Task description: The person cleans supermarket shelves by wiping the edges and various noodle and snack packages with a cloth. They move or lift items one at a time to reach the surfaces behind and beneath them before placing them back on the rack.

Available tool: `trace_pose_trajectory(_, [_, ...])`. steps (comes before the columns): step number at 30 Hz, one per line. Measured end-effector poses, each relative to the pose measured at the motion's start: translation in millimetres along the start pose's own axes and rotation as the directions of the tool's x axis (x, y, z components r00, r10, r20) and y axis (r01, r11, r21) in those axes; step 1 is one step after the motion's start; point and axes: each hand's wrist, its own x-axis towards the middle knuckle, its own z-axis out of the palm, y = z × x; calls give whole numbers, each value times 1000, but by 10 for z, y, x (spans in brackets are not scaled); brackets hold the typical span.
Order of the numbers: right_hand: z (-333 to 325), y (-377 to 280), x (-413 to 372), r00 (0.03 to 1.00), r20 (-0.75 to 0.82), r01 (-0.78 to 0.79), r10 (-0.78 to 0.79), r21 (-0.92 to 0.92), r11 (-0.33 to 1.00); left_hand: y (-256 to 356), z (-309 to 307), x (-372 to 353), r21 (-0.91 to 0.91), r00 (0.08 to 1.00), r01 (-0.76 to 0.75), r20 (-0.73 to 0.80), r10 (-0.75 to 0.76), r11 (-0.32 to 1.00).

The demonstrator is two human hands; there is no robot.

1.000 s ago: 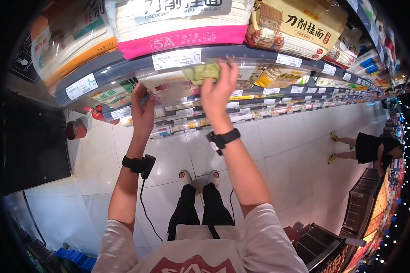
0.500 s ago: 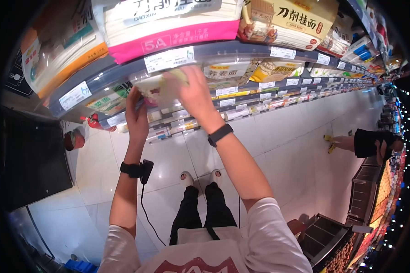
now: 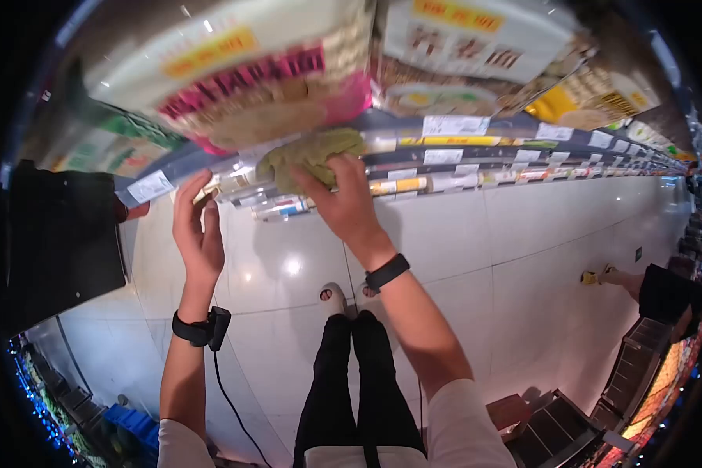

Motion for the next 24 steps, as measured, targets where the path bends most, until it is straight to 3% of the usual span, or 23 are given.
trace_pose_trajectory(1, [25,44,-44,1000,17,-16,16,12,1000,-150,41,-72,10,1000,23,9,-23,1000])
trace_pose_trajectory(3, [-17,118,-144,998,-8,69,-69,-20,997,-374,134,-258,99,995,-98,26,96,990])
trace_pose_trajectory(4, [-25,162,-187,998,15,57,-57,36,998,-435,155,-344,193,992,-105,85,90,976])
trace_pose_trajectory(5, [-23,296,-325,998,13,65,-66,29,997,-598,259,-467,152,996,-39,89,26,988])
trace_pose_trajectory(7, [-11,610,-675,998,36,-59,54,151,987,-922,367,-577,349,991,-118,106,86,930])
trace_pose_trajectory(8, [-15,762,-775,998,39,-50,45,157,986,-1058,378,-612,354,992,-113,96,84,928])
trace_pose_trajectory(11, [71,1040,-794,999,32,13,-18,124,992,-1486,397,-518,590,961,-218,-9,277,777])
trace_pose_trajectory(13, [260,1258,-658,982,-69,174,-176,-36,984,-1940,406,-361,720,927,-266,8,375,642])
trace_pose_trajectory(15, [418,1409,-675,977,-129,167,-168,-25,986,-2108,424,-325,739,892,-315,16,452,595])
trace_pose_trajectory(16, [458,1479,-691,961,-138,243,-239,8,970,-2156,417,-319,756,872,-323,4,489,570])
trace_pose_trajectory(21, [877,1937,-1222,906,-172,360,-387,-167,918,-2469,575,-333,772,746,-354,-107,657,528])
trace_pose_trajectory(23, [1126,2079,-1519,858,-196,388,-475,-357,849,-2557,803,-419,722,664,-408,-185,724,559])
trace_pose_trajectory(24, [1268,2195,-1642,895,-151,368,-420,-284,885,-2659,957,-527,666,674,-416,-231,702,619])
